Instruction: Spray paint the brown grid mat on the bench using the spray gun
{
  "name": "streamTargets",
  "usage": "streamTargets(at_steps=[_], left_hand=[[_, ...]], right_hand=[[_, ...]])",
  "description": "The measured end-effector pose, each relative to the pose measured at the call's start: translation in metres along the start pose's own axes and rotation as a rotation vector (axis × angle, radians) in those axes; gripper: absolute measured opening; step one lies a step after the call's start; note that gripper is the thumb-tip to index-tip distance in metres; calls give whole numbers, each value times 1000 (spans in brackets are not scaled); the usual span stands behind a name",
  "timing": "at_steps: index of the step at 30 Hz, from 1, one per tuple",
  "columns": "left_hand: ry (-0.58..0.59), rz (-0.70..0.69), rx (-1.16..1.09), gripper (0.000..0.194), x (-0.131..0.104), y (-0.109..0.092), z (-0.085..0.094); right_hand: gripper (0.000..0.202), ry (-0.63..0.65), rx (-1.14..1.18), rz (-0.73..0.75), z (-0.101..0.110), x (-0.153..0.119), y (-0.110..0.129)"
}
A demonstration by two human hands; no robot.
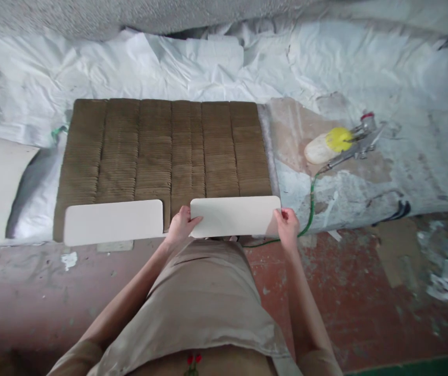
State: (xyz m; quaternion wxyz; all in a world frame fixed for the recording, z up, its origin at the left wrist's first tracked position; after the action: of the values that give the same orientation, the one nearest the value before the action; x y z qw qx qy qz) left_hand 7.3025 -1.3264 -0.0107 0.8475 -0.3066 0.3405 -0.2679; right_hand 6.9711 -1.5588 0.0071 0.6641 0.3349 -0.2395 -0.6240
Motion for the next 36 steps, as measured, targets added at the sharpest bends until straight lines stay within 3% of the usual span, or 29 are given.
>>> streamTargets(at_steps=[7,14,18,36], left_hand=[[-15,-11,194,21,-17,-6,-7],[-151,35,200,23,-11,-14,4],[-173,55,234,22,-9,-12,7],[-196,118,319,22,-6,-24,6]], right_hand=[[47,-18,-172,89,3,14,6],[50,17,-250,156,1,24,10],[49,33,-288,183,-5,27,13],[36,45,-396,149,-10,33,15]])
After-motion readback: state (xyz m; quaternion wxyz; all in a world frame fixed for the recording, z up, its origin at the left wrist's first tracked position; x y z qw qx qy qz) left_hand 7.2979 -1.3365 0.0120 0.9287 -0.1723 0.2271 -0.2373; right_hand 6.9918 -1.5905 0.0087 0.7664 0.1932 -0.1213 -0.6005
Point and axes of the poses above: each hand's wrist, its own x-axis towards the middle knuckle, its own z-axis out of the back of the hand, y = z × x, the point moved 9 cm from there along x, towards the middle knuckle, and after that the axes turned 5 degrees about -x, right-handed, at the moved point
